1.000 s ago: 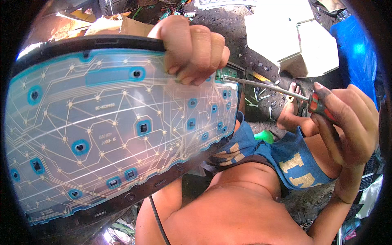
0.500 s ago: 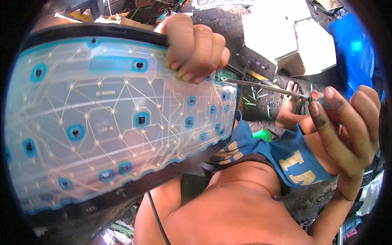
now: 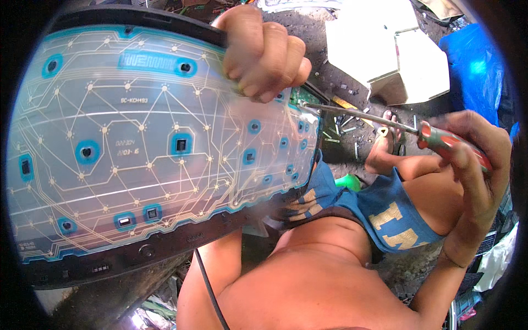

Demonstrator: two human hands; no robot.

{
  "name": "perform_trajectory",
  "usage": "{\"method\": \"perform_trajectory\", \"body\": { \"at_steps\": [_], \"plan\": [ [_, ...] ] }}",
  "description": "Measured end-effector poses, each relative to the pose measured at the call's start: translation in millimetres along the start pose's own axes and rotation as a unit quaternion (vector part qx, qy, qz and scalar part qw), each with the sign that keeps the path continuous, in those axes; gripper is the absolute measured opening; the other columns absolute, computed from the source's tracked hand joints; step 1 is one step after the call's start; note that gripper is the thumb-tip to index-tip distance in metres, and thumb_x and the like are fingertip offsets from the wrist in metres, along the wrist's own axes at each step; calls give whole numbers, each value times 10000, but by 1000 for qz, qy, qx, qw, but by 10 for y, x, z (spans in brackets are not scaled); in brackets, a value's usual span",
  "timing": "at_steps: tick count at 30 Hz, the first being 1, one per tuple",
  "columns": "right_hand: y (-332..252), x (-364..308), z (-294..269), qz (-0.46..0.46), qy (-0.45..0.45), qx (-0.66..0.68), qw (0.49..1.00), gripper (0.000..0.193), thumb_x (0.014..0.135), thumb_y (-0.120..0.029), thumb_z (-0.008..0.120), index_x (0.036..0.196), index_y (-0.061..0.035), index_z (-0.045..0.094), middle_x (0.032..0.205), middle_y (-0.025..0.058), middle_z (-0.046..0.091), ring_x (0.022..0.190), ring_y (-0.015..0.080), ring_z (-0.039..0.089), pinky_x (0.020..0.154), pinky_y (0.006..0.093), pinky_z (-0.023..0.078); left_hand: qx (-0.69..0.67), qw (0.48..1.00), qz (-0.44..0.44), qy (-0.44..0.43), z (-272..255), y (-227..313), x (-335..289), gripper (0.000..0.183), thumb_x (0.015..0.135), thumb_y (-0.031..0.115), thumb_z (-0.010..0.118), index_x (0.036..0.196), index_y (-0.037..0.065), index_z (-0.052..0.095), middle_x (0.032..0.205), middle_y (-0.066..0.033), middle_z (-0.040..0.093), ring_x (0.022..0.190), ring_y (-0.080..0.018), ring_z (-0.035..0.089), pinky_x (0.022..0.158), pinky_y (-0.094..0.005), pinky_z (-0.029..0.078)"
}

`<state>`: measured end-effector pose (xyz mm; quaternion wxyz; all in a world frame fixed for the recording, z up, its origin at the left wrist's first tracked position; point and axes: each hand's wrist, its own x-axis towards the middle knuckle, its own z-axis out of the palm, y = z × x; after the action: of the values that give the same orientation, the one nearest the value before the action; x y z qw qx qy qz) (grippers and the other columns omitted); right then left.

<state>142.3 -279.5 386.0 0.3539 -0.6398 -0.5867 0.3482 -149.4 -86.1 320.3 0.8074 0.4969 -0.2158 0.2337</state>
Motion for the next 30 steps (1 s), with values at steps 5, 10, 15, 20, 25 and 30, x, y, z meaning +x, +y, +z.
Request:
{"method": "perform_trajectory", "body": {
  "at_steps": [5, 10, 15, 20, 25, 30],
  "plan": [
    [-192, 119, -31, -17, -63, -118, 991, 291, 831, -232, 757, 976, 11, 693, 920, 71, 614, 841, 171, 585, 755, 284, 444, 19, 983, 7, 182, 383, -79, 19, 296, 1085, 329, 386, 843, 170, 449, 740, -10, 460, 717, -168, 422, 687, -325, 333],
    [-69, 23, -62, -225, 8, -221, 949, 309, 768, -118, 779, 1035, 9, 689, 865, 101, 633, 809, 203, 573, 721, 300, 429, 34, 967, -7, 252, 523, -101, 31, 323, 1089, 337, 365, 820, 172, 435, 708, -11, 439, 690, -174, 403, 672, -323, 322],
    [4, 169, -297, -249, -89, -164, 950, 430, 715, -9, 787, 1126, -3, 665, 897, 139, 668, 792, 227, 574, 702, 313, 433, -34, 985, 24, 165, 307, -148, 5, 329, 1092, 344, 357, 820, 177, 434, 718, -14, 449, 707, -180, 424, 694, -329, 337],
    [-62, 231, -43, -382, -44, -214, 898, 523, 665, 23, 826, 1153, -13, 642, 936, 140, 708, 762, 255, 608, 661, 359, 476, -26, 991, -8, 134, 259, -40, -9, 350, 1101, 364, 318, 836, 170, 438, 744, -27, 472, 745, -194, 465, 732, -340, 364],
    [-92, 280, 112, -302, -37, -278, 911, 461, 722, -252, 807, 1078, 8, 674, 816, 101, 626, 712, 265, 610, 650, 366, 476, -63, 994, 55, 77, 151, -180, -5, 363, 1104, 371, 293, 854, 155, 442, 783, -47, 500, 789, -213, 507, 764, -364, 384],
    [-90, 336, 55, -364, -30, -329, 871, 382, 661, -205, 778, 954, 22, 685, 815, 102, 596, 739, 281, 606, 641, 379, 475, -68, 993, 24, 92, 79, -186, -81, 361, 1104, 369, 285, 860, 151, 437, 791, -53, 502, 801, -219, 519, 783, -378, 389]
  ]
}}
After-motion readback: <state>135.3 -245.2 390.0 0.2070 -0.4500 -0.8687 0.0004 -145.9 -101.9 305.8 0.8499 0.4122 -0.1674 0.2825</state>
